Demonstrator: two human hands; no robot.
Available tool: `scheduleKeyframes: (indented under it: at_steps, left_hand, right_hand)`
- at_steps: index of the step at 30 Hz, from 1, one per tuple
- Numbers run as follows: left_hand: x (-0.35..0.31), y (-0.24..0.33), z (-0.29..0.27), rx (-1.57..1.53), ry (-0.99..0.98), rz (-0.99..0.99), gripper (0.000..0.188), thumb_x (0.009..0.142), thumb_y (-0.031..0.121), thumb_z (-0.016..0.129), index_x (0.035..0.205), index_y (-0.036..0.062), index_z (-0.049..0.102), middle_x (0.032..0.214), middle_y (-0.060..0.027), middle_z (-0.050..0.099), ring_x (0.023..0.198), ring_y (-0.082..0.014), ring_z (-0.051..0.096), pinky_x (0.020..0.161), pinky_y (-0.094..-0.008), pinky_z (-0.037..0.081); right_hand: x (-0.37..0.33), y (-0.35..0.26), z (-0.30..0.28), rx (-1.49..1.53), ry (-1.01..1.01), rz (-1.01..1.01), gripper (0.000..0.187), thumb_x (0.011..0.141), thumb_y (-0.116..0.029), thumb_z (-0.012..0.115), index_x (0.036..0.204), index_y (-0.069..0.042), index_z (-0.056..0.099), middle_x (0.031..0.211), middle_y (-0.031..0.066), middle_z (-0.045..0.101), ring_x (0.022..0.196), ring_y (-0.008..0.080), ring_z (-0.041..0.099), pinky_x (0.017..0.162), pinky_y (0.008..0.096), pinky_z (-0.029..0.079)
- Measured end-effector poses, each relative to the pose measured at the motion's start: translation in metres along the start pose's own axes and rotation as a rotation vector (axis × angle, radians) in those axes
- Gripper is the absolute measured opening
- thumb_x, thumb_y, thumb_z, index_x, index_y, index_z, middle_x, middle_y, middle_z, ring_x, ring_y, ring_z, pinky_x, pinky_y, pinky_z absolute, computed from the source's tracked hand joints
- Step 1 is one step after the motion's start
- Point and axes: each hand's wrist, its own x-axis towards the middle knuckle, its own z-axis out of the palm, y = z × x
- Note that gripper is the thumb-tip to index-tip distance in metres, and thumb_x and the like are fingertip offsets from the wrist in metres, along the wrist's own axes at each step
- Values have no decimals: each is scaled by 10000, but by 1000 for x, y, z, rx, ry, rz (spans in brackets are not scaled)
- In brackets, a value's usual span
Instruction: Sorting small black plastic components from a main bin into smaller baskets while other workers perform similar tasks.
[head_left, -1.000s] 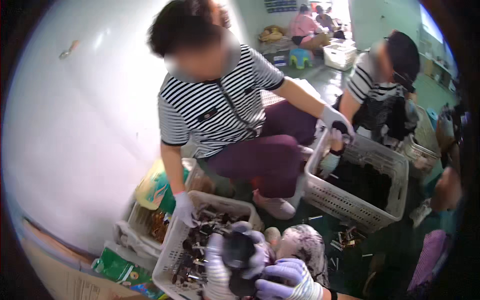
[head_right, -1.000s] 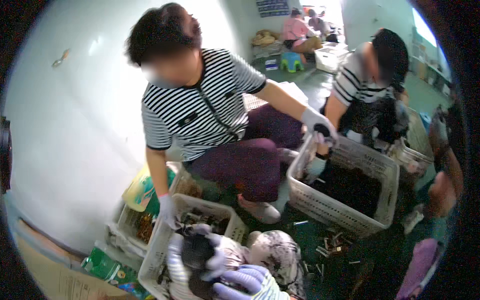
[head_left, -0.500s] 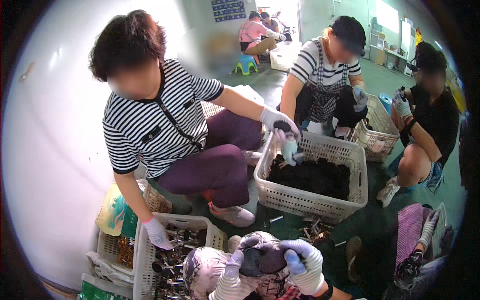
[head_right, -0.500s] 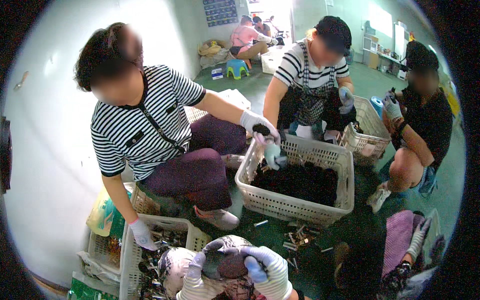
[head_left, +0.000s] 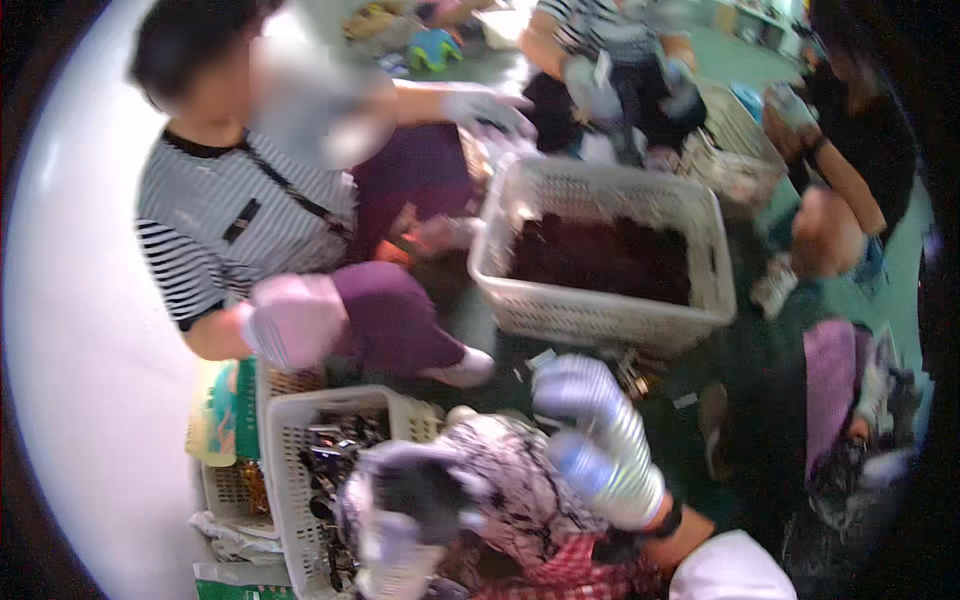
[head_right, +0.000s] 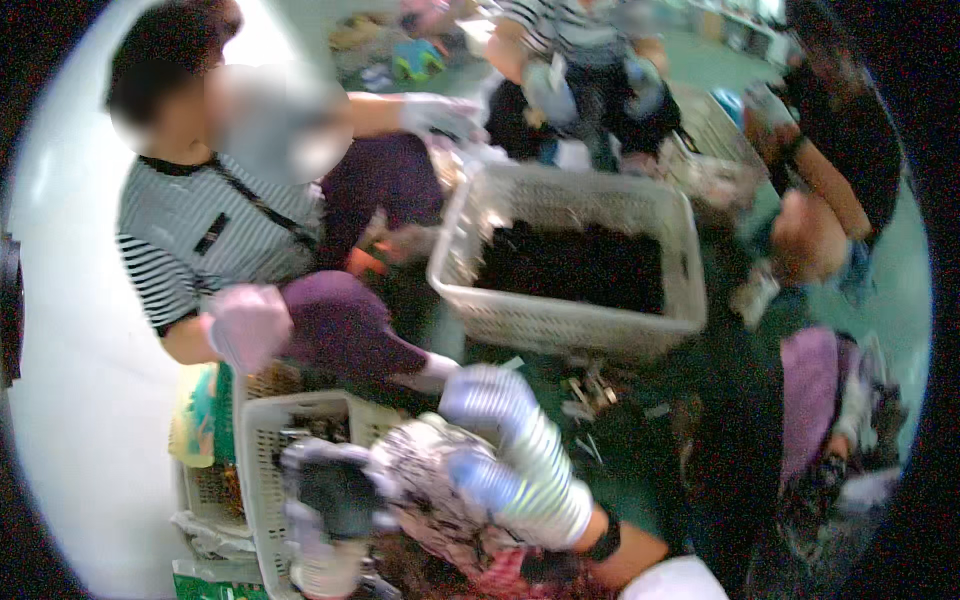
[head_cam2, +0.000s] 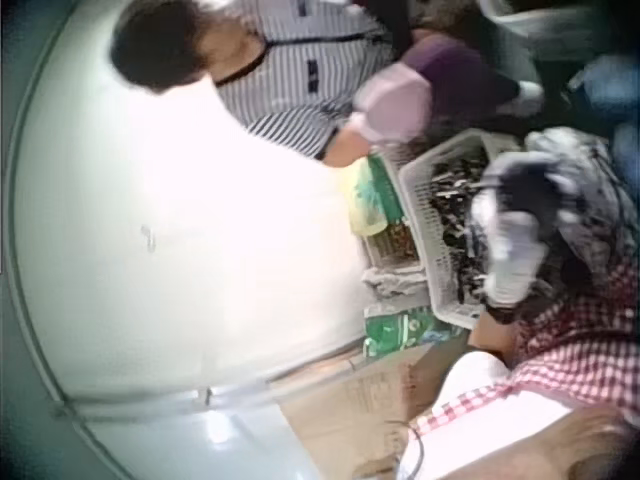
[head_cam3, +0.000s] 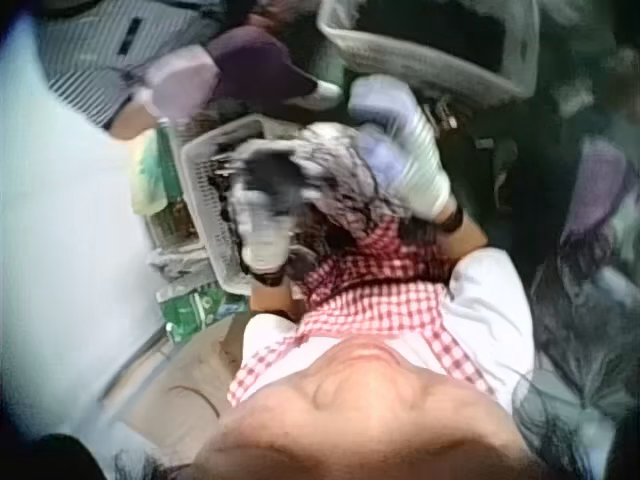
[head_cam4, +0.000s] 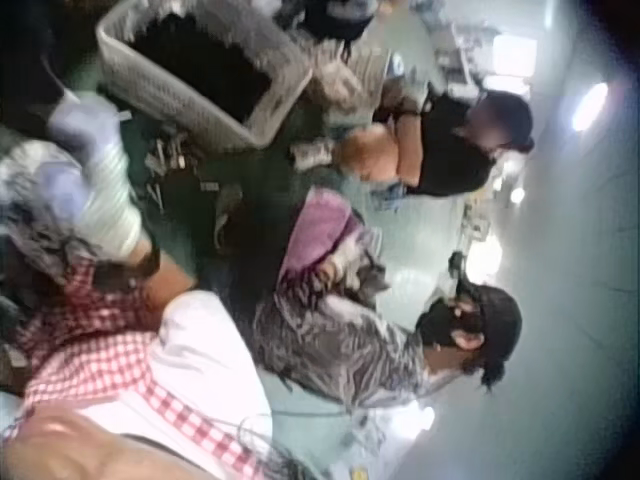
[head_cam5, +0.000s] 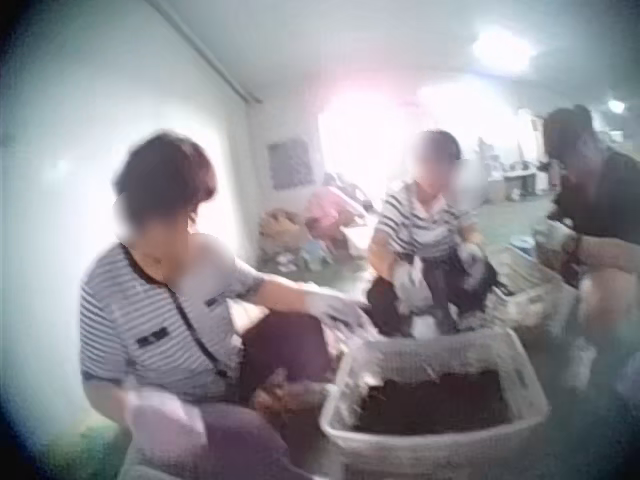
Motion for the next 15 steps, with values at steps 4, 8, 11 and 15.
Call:
scheduleKeyframes:
  at_steps: [4, 8, 11, 15]
  left_hand:
    - [12, 19, -38, -109, 190, 126, 586, 897, 578, 479, 1261, 119, 477, 1028, -152, 571, 641, -281, 586, 390, -274, 472]
    - [16, 24, -68, -219, 168, -26, 560, 941, 549, 399, 1272, 101, 459, 1048, -172, 579, 584, -241, 566, 317, -259, 412]
    - [20, 22, -69, -254, 168, -35, 541, 957, 508, 386, 1283, 81, 453, 1076, -175, 581, 564, -197, 517, 327, -236, 399]
    - [22, 15, -63, -222, 297, -7, 550, 964, 485, 389, 1302, 54, 446, 1119, -173, 581, 528, -139, 421, 339, -208, 377]
  right_hand:
    - [11, 71, -58, 244, 341, 387, 226, 914, -183, 574, 1082, -32, 582, 962, 44, 627, 900, 124, 563, 847, 282, 451]
    - [-39, 204, -117, 164, 330, 696, 207, 904, -195, 576, 1013, -24, 619, 898, 36, 645, 807, 123, 579, 750, 280, 482]
    - [-104, 306, -126, -317, 112, 709, 244, 844, -230, 598, 961, -24, 656, 901, 133, 667, 774, 248, 620, 721, 353, 499]
    - [-135, 350, -79, -536, -297, 952, 349, 834, -314, 544, 1002, -22, 634, 970, 234, 644, 877, 404, 622, 799, 442, 494]
